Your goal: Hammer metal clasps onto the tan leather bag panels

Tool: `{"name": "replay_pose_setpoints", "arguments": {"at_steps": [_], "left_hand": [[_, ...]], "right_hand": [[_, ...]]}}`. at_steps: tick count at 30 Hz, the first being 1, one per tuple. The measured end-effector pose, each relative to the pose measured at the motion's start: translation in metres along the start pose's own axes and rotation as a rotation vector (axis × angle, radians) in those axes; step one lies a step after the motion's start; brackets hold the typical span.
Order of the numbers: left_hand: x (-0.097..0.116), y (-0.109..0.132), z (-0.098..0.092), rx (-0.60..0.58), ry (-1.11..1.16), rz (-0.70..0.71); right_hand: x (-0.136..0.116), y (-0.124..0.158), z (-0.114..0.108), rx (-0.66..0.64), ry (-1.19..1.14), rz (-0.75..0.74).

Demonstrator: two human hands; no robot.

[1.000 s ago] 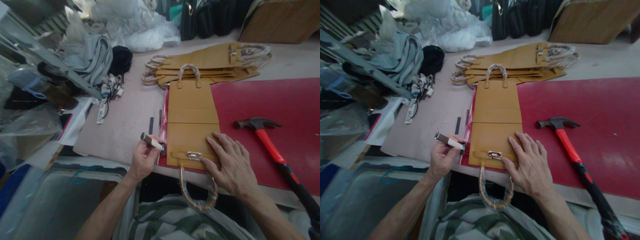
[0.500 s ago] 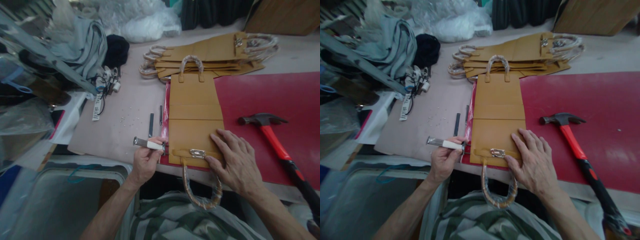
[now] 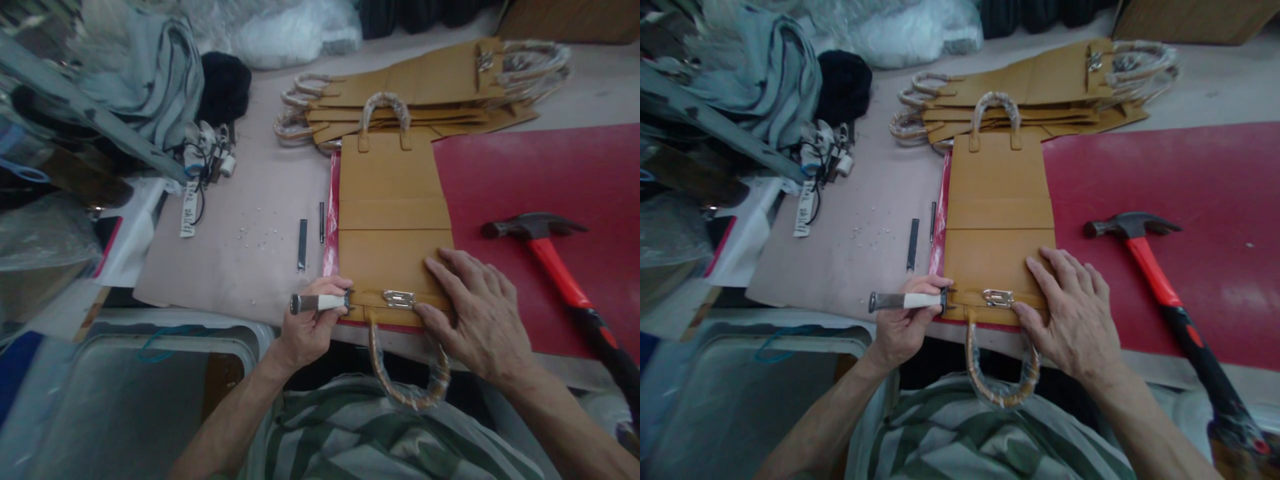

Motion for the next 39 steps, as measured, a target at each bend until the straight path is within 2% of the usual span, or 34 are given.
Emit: {"name": "replay_pose_setpoints", "arguments": {"at_steps": [7, 20, 27, 34, 39], "left_hand": [[-0.001, -0.002, 0.001, 0.026, 0.008, -0.012], [-0.007, 0.003, 0.000, 0.064, 0.080, -0.154], [-0.009, -0.002, 0.001, 0.049, 0.073, -0.141], [-0.002, -0.001, 0.004, -0.028, -0.035, -0.077], [0.001, -0.002, 0.008, -0.025, -0.053, -0.073]], "right_hand": [[-0.001, 0.000, -0.001, 0.023, 0.000, -0.010], [0.003, 0.002, 0.001, -0.001, -0.042, 0.019], [0.001, 0.000, 0.002, 0.009, -0.069, 0.021], [0.001, 0.001, 0.001, 0.015, -0.079, 0.031], [0.003, 0.002, 0.002, 0.005, -0.081, 0.040]]}}
Point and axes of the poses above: each hand's wrist, its own y-axis away from the middle knuckle, its own z-axis out of the palm, x = y × z, the point moved 5 cm from there along -y, towards the middle knuckle, and after that the axes turned 2 degrees about -y, right-handed, at the moved point
